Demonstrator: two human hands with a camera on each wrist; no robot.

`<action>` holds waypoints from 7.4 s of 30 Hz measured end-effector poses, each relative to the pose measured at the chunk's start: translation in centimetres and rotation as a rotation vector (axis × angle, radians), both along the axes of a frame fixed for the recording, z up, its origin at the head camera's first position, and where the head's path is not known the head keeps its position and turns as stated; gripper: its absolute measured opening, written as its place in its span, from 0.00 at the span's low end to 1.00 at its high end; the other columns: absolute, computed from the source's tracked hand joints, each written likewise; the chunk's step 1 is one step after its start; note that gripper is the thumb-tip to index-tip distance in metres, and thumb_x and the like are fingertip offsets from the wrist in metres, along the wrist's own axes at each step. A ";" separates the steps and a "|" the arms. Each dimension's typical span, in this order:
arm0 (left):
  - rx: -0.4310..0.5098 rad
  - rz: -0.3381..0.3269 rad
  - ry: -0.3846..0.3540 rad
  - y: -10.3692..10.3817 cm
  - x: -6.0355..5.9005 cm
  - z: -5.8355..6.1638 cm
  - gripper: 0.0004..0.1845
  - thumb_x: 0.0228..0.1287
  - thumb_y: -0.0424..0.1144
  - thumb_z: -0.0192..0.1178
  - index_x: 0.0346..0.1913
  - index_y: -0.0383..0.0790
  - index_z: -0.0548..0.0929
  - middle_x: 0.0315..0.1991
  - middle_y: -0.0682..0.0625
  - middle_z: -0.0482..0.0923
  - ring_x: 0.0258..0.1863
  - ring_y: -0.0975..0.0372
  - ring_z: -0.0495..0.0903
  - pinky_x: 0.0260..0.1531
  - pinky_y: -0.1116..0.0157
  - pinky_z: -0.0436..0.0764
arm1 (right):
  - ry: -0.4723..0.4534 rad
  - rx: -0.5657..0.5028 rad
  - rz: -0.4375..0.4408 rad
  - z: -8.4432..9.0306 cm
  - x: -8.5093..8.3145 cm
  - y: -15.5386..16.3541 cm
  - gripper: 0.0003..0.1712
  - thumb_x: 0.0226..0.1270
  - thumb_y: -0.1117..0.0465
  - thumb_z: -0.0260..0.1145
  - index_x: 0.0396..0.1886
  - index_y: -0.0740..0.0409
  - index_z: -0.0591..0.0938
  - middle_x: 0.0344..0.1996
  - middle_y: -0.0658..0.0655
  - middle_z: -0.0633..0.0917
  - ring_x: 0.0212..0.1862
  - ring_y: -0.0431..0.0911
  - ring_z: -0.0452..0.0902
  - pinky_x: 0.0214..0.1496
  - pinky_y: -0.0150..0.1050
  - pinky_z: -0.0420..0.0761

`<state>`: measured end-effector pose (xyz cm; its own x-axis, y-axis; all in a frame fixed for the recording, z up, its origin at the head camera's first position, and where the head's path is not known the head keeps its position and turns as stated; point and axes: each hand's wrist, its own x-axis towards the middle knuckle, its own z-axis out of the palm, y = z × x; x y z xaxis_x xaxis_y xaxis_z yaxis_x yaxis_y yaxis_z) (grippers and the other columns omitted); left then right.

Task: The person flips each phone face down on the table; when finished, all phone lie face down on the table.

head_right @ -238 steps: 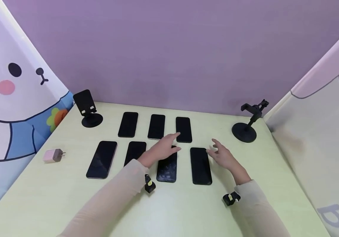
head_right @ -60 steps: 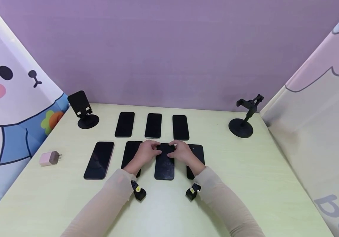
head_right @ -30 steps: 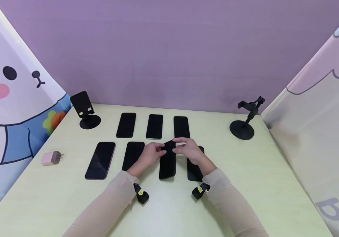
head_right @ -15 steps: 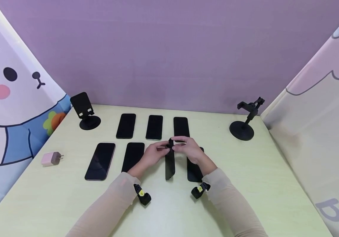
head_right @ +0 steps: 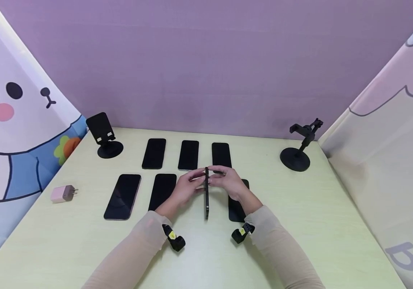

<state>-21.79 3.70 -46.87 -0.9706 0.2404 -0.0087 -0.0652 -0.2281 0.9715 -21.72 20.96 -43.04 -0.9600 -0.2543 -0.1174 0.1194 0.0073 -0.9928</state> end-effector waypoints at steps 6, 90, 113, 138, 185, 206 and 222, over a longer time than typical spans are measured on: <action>0.031 0.029 -0.039 -0.1 -0.1 0.1 0.19 0.68 0.27 0.59 0.61 0.29 0.76 0.52 0.38 0.77 0.40 0.58 0.82 0.41 0.59 0.83 | 0.013 0.027 0.015 -0.4 -0.1 -0.2 0.27 0.63 0.81 0.60 0.63 0.77 0.69 0.43 0.65 0.83 0.41 0.44 0.82 0.49 0.41 0.81; -0.808 0.107 0.215 -8.2 -0.8 2.2 0.21 0.57 0.35 0.69 0.55 0.33 0.82 0.49 0.36 0.75 0.47 0.49 0.78 0.46 0.54 0.78 | 0.229 0.838 0.109 0.2 -0.7 -8.0 0.23 0.62 0.62 0.70 0.57 0.62 0.80 0.52 0.66 0.79 0.55 0.56 0.74 0.53 0.47 0.76; -0.941 0.058 0.168 -14.5 -1.0 0.9 0.22 0.59 0.34 0.67 0.57 0.32 0.79 0.46 0.37 0.81 0.45 0.49 0.80 0.46 0.52 0.77 | 0.167 0.766 0.045 -1.3 -1.1 -13.6 0.25 0.57 0.60 0.75 0.54 0.60 0.81 0.46 0.62 0.83 0.47 0.51 0.77 0.48 0.42 0.76; -0.942 0.107 0.181 -13.8 -1.0 1.0 0.17 0.58 0.32 0.67 0.51 0.31 0.83 0.43 0.39 0.82 0.42 0.51 0.80 0.46 0.54 0.77 | 0.114 0.680 -0.045 -1.0 -1.3 -13.8 0.22 0.56 0.65 0.74 0.52 0.58 0.83 0.47 0.61 0.82 0.48 0.51 0.77 0.44 0.41 0.78; -0.281 0.165 0.051 -10.7 0.4 1.6 0.19 0.66 0.27 0.59 0.59 0.29 0.78 0.49 0.33 0.78 0.41 0.54 0.82 0.37 0.54 0.84 | 0.032 -0.071 0.031 -0.9 -1.4 -11.4 0.23 0.63 0.79 0.60 0.60 0.75 0.74 0.53 0.66 0.77 0.44 0.47 0.81 0.50 0.40 0.80; -0.454 0.195 0.088 -11.6 0.6 1.5 0.21 0.65 0.30 0.61 0.61 0.35 0.78 0.50 0.33 0.80 0.45 0.49 0.82 0.38 0.61 0.81 | 0.064 0.051 0.080 -1.6 -1.2 -12.4 0.24 0.61 0.78 0.64 0.59 0.73 0.74 0.52 0.67 0.78 0.52 0.54 0.77 0.50 0.42 0.80; -0.748 0.223 0.133 -12.7 0.1 0.9 0.20 0.61 0.31 0.63 0.57 0.35 0.81 0.42 0.35 0.84 0.46 0.47 0.82 0.51 0.50 0.75 | 0.142 0.567 0.020 -2.4 -1.5 -12.5 0.24 0.57 0.68 0.73 0.55 0.61 0.82 0.43 0.59 0.80 0.48 0.51 0.74 0.47 0.42 0.76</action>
